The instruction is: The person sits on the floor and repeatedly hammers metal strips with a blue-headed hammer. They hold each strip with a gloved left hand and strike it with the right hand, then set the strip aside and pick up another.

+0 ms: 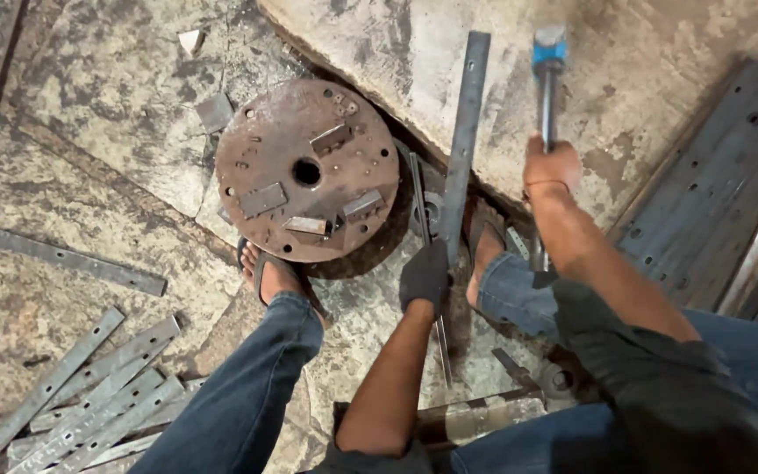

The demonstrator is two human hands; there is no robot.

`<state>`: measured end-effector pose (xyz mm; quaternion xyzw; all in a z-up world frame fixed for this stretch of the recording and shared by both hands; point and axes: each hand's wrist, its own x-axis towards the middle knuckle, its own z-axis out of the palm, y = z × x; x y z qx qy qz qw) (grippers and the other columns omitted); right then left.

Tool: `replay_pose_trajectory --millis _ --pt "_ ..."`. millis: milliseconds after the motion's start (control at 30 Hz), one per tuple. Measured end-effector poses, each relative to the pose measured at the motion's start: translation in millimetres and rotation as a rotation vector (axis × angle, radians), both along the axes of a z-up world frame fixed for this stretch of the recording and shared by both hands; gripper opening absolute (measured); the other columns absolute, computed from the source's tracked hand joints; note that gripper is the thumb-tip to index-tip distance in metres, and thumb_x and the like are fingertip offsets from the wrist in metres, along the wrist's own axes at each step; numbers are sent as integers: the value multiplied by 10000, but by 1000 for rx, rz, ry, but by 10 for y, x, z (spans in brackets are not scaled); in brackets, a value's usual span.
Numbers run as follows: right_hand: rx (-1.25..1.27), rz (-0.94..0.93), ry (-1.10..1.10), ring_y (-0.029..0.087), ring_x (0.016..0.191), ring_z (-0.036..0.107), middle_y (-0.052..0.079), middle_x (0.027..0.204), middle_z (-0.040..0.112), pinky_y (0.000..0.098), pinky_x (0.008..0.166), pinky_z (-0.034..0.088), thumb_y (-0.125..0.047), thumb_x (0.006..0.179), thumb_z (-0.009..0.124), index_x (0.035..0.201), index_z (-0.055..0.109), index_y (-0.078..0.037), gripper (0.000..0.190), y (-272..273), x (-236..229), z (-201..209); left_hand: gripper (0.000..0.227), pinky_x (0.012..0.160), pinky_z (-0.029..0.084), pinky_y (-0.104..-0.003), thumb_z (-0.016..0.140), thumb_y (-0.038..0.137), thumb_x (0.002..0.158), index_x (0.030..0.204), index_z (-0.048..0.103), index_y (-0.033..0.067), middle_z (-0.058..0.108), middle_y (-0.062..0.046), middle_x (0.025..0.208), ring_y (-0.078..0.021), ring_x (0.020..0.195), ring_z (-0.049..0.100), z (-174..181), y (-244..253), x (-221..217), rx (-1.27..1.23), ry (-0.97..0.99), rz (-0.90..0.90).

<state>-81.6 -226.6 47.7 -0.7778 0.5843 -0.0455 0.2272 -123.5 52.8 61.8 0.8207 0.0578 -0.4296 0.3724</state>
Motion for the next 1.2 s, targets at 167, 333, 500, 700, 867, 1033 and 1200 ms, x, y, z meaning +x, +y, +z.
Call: replay_pose_trajectory --millis 167,333,500,700,867,1033,1200 --pt "-100 91 22 464 879 692 279 965 706 546 758 541 -382 960 653 1124 612 15 431 -184 -507 -118 556 661 518 -397 493 549 999 1001 725 43 707 -121 804 -254 707 664 161 -311 28 -411 164 377" --pt "-202 273 288 468 912 695 259 1042 706 560 784 547 -431 992 658 1151 614 -6 457 6 -615 -40 563 486 425 -286 516 570 1013 900 722 59 642 -37 672 -138 549 576 944 -548 319 -668 377 603" --pt "-139 301 279 484 904 674 258 1108 653 593 754 526 -468 1002 624 1206 572 -53 465 112 -602 0 489 455 314 -260 505 601 1028 847 591 155 457 29 605 -107 480 401 1641 -707 487 -1046 630 659" --pt "-136 275 226 490 918 671 258 1071 676 603 782 514 -471 1022 616 1194 547 -49 461 156 -594 -70 533 447 232 -260 451 669 1023 789 488 191 330 63 596 -97 487 296 1636 -737 684 -1303 859 652" --pt "-135 277 217 489 918 668 260 1067 680 596 788 510 -468 1001 641 1178 550 -41 471 123 -597 -113 537 419 245 -235 466 661 1041 787 510 190 384 70 579 -74 461 317 1712 -781 721 -1224 897 687" --pt "-137 277 214 487 926 668 269 1031 690 578 803 512 -474 1002 662 1165 550 -32 484 114 -604 -158 526 433 330 -228 497 637 1030 856 619 156 524 41 608 -79 466 417 1706 -776 678 -1073 808 650" --pt "-87 266 217 483 928 670 268 1007 700 578 800 511 -465 996 660 1187 545 -25 493 85 -608 -176 551 490 433 -247 504 585 1062 890 675 90 616 1 687 -103 531 537 1515 -821 630 -1010 610 569"
